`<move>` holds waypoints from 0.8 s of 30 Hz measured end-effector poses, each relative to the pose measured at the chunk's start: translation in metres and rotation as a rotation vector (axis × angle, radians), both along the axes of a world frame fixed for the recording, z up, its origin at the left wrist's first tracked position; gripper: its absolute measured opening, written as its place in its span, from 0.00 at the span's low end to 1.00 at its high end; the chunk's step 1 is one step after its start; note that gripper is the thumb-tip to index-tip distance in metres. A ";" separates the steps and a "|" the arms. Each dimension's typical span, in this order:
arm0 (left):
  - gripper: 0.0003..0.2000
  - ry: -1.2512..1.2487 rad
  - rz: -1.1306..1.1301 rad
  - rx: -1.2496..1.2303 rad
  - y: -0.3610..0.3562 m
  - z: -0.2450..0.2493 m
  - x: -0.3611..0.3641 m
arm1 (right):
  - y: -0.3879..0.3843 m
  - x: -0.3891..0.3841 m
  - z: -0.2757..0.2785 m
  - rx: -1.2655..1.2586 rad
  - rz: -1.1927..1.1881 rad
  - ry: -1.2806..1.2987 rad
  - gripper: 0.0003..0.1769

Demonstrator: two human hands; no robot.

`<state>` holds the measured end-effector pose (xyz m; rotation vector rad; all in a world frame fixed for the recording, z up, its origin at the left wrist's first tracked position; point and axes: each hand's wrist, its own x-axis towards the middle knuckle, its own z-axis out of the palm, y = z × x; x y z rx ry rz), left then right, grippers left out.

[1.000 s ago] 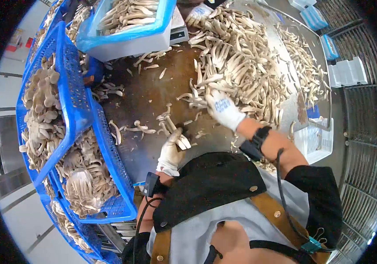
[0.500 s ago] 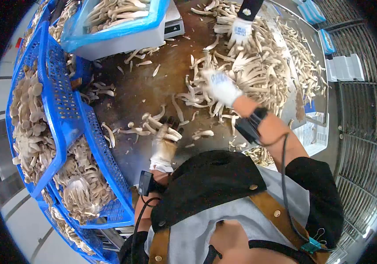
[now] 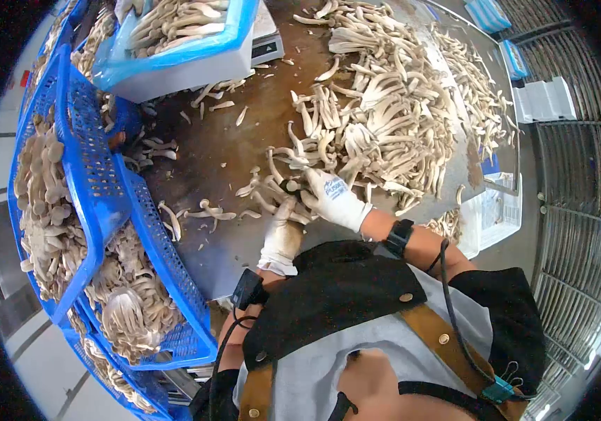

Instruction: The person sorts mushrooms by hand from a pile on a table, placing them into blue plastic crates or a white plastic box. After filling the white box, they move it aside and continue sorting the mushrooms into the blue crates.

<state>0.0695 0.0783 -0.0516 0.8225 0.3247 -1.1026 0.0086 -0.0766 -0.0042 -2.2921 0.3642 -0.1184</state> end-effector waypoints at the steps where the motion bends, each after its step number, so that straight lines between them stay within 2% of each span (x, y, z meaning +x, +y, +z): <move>1: 0.17 0.020 -0.059 0.040 0.008 -0.008 0.006 | -0.003 0.000 0.003 0.034 0.040 0.019 0.15; 2: 0.19 0.039 -0.120 0.083 0.015 -0.016 0.009 | -0.005 -0.001 0.006 0.071 0.077 0.037 0.16; 3: 0.18 0.075 -0.050 -0.006 0.006 0.009 0.013 | -0.003 -0.001 0.006 0.075 0.137 0.034 0.17; 5: 0.19 0.142 -0.045 -0.067 0.010 0.019 0.011 | 0.002 -0.001 0.007 0.078 0.262 0.031 0.17; 7: 0.20 0.178 -0.033 -0.213 0.021 0.026 0.009 | 0.007 0.001 0.010 0.108 0.264 0.089 0.23; 8: 0.20 0.109 -0.003 -0.171 0.024 0.022 0.007 | 0.010 0.001 0.012 0.126 0.267 0.120 0.26; 9: 0.20 0.042 0.028 -0.126 0.028 0.015 0.004 | 0.015 0.000 0.017 0.245 0.234 0.153 0.32; 11: 0.19 -0.059 0.093 -0.034 0.035 -0.002 0.001 | 0.027 -0.007 -0.011 0.382 0.149 0.258 0.35; 12: 0.20 -0.055 0.106 -0.034 0.033 0.007 0.000 | 0.033 -0.010 -0.020 0.449 0.108 0.310 0.36; 13: 0.21 -0.049 0.120 -0.033 0.028 0.025 -0.002 | 0.035 -0.009 0.001 0.435 0.035 0.208 0.31; 14: 0.21 -0.043 0.132 -0.031 0.026 0.035 -0.004 | 0.036 -0.011 -0.006 0.355 0.053 0.179 0.29; 15: 0.24 0.017 0.069 -0.029 0.029 0.033 -0.005 | 0.036 -0.012 -0.018 0.275 0.069 0.147 0.27; 17: 0.24 -0.069 -0.023 0.057 0.032 0.017 -0.007 | 0.040 -0.016 -0.032 0.174 0.074 0.006 0.19; 19: 0.23 -0.124 -0.084 0.057 0.040 0.014 -0.005 | 0.028 -0.019 -0.011 0.239 0.201 0.198 0.19; 20: 0.23 -0.047 -0.064 0.055 0.041 0.014 -0.002 | 0.018 -0.022 0.004 0.266 0.267 0.290 0.19; 21: 0.22 0.031 -0.045 0.053 0.043 0.011 0.001 | 0.011 -0.031 0.015 0.172 0.173 0.348 0.20; 24: 0.23 0.136 -0.016 -0.047 0.054 -0.005 0.007 | -0.007 -0.067 -0.011 0.298 -0.636 0.190 0.26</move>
